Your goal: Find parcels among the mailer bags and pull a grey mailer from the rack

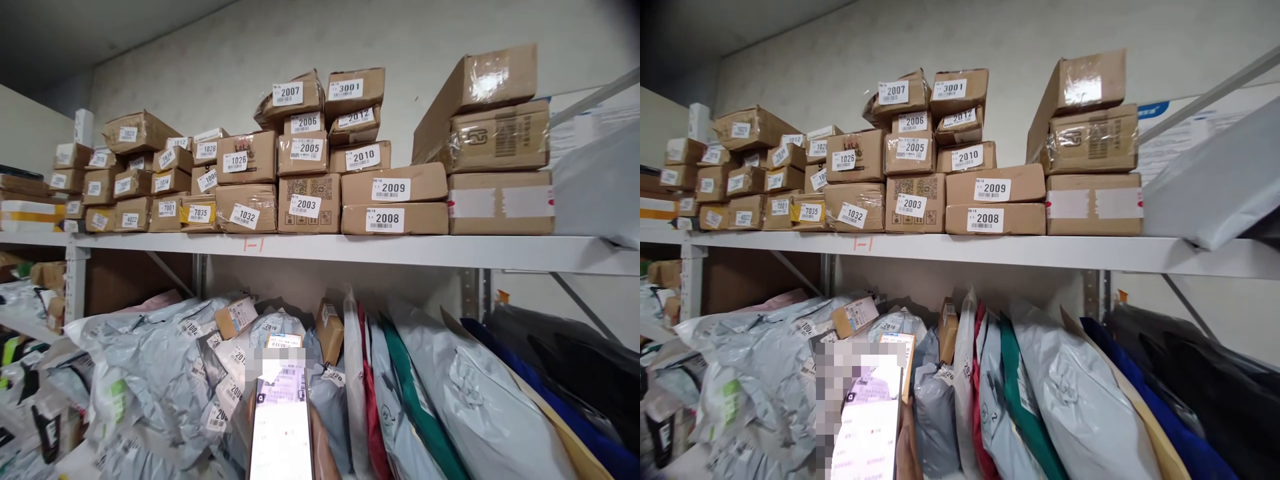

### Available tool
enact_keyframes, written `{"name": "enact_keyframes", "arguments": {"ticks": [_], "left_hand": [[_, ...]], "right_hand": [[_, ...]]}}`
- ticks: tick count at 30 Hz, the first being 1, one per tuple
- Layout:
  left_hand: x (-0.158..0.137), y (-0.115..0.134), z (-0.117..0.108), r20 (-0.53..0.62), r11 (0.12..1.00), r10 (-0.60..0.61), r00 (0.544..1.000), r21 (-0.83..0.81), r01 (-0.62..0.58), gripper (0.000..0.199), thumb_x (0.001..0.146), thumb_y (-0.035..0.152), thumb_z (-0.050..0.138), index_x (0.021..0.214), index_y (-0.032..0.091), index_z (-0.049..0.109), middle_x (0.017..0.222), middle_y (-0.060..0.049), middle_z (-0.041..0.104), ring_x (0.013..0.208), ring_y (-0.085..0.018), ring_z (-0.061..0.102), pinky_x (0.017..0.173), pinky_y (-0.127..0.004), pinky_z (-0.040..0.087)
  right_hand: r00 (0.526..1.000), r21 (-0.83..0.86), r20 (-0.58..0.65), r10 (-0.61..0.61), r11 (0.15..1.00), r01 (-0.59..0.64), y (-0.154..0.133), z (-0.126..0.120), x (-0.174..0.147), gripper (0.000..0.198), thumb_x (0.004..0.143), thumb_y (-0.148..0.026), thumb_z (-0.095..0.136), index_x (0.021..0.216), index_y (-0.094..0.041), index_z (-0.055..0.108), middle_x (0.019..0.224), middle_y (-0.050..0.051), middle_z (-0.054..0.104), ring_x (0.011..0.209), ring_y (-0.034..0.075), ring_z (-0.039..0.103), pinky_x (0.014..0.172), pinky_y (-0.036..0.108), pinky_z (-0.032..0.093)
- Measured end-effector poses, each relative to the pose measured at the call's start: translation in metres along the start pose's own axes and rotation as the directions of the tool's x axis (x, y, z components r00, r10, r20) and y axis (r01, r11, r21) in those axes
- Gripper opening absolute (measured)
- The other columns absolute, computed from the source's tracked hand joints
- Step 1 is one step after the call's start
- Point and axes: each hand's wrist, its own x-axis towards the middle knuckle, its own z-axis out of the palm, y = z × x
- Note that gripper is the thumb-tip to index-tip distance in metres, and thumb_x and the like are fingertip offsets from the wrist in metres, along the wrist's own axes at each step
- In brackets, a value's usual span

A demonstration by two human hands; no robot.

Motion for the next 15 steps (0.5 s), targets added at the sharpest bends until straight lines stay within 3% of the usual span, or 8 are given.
{"name": "enact_keyframes", "arguments": {"ticks": [2,6,11,15], "left_hand": [[-0.001,0.004,-0.007,0.002,1.0,-0.001,1.0,-0.01,0.001,0.04,0.089,0.043,0.064,0.124,0.023,0.057,0.127,-0.009,0.058,0.111,-0.026,0.059,0.088,-0.043,0.056],[-0.001,0.011,-0.015,0.003,1.0,0.003,1.0,-0.028,-0.003,0.04,0.09,0.043,0.063,0.124,0.023,0.057,0.126,-0.009,0.058,0.11,-0.025,0.06,0.089,-0.044,0.056],[0.0,0.014,-0.018,0.002,0.999,0.009,1.0,-0.04,-0.009,0.039,0.09,0.042,0.064,0.124,0.022,0.057,0.126,-0.009,0.058,0.11,-0.025,0.06,0.089,-0.044,0.056],[0.001,0.013,-0.016,-0.012,0.999,0.006,1.0,-0.04,-0.007,0.039,0.09,0.042,0.063,0.124,0.023,0.057,0.128,-0.009,0.057,0.112,-0.025,0.059,0.09,-0.044,0.055]], "right_hand": [[0.999,0.038,0.032,-0.015,0.999,0.014,-0.002,0.0,0.001,0.066,0.053,-0.082,0.074,0.091,-0.028,0.079,0.096,0.005,0.08,0.097,0.031,0.073,0.096,0.042,0.056],[0.994,-0.014,0.058,-0.093,0.995,0.094,-0.002,0.0,-0.001,0.065,0.06,-0.081,0.071,0.095,-0.027,0.078,0.103,0.007,0.079,0.103,0.031,0.071,0.099,0.042,0.054],[0.998,0.045,0.019,-0.062,0.997,0.061,-0.004,0.005,-0.005,0.066,0.055,-0.081,0.074,0.094,-0.027,0.079,0.104,0.006,0.079,0.107,0.031,0.07,0.103,0.042,0.052],[0.996,0.081,0.056,-0.071,0.994,0.067,-0.009,0.012,-0.007,0.062,0.057,-0.081,0.074,0.09,-0.028,0.079,0.103,0.006,0.079,0.103,0.032,0.071,0.096,0.042,0.056]]}}
